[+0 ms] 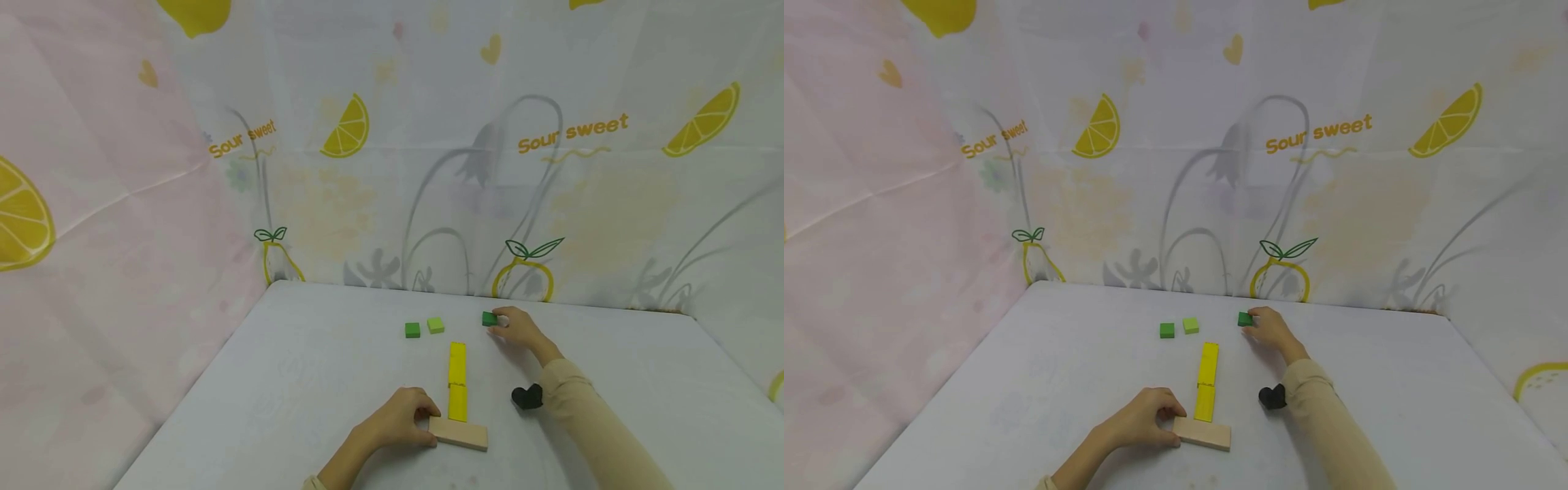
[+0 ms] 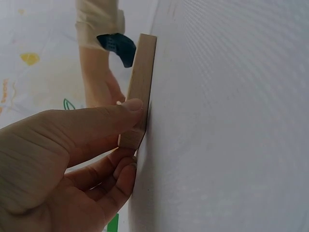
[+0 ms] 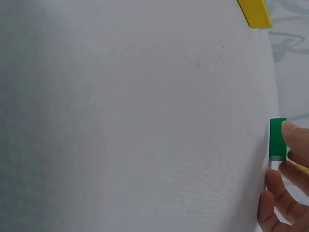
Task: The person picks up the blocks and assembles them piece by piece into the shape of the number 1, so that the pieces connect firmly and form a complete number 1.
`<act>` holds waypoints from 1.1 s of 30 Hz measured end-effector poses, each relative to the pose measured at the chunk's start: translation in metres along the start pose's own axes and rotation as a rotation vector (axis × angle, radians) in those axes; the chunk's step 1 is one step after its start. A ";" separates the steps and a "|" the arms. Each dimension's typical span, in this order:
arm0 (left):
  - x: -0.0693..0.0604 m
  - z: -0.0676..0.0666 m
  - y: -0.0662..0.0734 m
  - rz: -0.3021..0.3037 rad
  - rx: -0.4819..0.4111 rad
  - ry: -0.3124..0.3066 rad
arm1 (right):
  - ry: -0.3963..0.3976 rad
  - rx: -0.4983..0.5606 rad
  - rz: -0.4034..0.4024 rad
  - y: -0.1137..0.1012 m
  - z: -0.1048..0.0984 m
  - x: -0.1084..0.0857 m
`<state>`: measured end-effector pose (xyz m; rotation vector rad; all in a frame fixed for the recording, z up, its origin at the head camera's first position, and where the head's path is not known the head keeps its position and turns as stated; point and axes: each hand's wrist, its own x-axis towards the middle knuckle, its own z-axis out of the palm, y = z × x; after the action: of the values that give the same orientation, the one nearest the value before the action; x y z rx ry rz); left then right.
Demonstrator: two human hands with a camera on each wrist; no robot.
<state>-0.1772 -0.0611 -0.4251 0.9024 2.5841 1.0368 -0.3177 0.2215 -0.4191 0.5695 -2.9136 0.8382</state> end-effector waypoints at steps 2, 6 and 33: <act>0.000 0.000 0.000 0.001 -0.001 0.000 | -0.014 -0.015 0.005 -0.002 0.000 0.002; 0.000 0.000 0.000 -0.006 -0.012 -0.002 | -0.037 -0.025 0.038 -0.004 0.001 0.004; 0.000 -0.001 0.001 -0.014 0.011 -0.005 | -0.099 -0.087 -0.037 -0.014 0.011 0.012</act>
<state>-0.1771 -0.0605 -0.4236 0.8868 2.5908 1.0159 -0.3232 0.2003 -0.4197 0.6737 -3.0005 0.6936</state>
